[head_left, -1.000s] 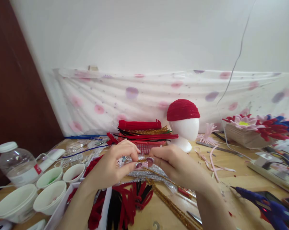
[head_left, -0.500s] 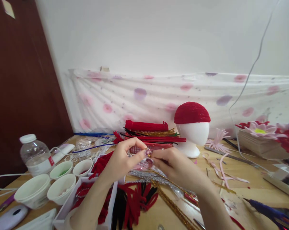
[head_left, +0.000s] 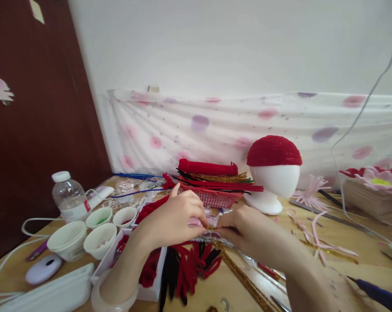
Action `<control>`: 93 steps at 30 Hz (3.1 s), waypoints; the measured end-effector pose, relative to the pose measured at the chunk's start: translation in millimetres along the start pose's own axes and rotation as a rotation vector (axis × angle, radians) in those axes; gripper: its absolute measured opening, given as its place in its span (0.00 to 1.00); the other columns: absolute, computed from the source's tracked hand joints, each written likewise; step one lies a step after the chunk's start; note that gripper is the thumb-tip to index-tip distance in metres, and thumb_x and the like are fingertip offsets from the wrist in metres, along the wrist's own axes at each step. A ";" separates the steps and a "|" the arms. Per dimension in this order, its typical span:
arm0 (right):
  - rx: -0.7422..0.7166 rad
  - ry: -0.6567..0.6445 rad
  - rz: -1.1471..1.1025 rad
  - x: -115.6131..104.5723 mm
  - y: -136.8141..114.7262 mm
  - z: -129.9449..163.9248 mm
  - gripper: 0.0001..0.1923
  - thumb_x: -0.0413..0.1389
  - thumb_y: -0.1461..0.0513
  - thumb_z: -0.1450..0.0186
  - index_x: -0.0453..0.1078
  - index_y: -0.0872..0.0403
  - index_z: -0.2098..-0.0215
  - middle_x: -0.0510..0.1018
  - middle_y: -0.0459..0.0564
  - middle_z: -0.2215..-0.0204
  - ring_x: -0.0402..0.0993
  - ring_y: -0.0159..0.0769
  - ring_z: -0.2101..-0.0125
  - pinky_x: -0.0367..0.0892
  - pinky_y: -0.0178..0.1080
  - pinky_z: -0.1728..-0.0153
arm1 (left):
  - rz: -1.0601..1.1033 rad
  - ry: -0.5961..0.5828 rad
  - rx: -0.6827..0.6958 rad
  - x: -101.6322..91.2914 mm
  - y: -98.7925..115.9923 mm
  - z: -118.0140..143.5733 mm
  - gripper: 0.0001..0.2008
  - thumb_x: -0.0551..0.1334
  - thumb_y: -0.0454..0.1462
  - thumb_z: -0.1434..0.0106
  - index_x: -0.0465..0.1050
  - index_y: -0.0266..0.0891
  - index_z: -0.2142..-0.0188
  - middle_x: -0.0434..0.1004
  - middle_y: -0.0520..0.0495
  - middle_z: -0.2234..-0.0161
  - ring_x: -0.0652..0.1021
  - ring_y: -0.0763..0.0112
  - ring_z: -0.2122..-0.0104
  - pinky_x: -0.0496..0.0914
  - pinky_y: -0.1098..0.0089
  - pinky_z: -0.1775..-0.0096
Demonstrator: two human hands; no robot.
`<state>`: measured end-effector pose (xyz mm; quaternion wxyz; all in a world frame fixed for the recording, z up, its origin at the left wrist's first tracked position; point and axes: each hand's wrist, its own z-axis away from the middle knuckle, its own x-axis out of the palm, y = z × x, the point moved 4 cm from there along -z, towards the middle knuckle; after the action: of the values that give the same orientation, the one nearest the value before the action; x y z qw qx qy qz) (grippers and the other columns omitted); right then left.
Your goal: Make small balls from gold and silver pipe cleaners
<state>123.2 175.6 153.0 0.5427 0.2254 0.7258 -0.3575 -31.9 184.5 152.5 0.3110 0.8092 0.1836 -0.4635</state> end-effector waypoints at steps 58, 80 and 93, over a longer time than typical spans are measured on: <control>-0.081 0.004 -0.529 -23.8 22.0 14.0 0.15 0.51 0.62 0.31 0.72 0.55 0.74 0.78 0.46 0.78 0.69 0.29 0.79 0.64 0.31 0.76 | 0.905 0.528 0.025 21.4 4.4 -15.7 0.06 0.70 0.29 0.45 0.80 0.41 0.76 0.78 0.50 0.73 0.77 0.68 0.69 0.69 0.66 0.64; 0.111 -0.253 -0.193 -3.4 40.0 12.5 0.11 0.54 0.66 0.37 0.75 0.55 0.76 0.65 0.41 0.84 0.55 0.28 0.80 0.50 0.33 0.79 | 0.180 0.039 0.070 40.4 11.8 -16.3 0.10 0.64 0.26 0.46 0.72 0.42 0.76 0.80 0.49 0.68 0.76 0.57 0.56 0.49 0.39 0.39; -0.049 0.030 -0.699 -3.7 21.6 -9.5 0.16 0.51 0.60 0.30 0.68 0.55 0.76 0.73 0.46 0.79 0.68 0.30 0.78 0.63 0.33 0.74 | 1.323 0.662 -0.171 43.7 -6.0 -19.6 0.07 0.72 0.39 0.44 0.78 0.41 0.75 0.74 0.52 0.74 0.72 0.72 0.74 0.66 0.70 0.71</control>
<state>133.9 197.0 152.0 0.3820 -0.0448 0.7753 -0.5009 -0.9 202.4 120.2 0.5153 0.8210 -0.2223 0.1046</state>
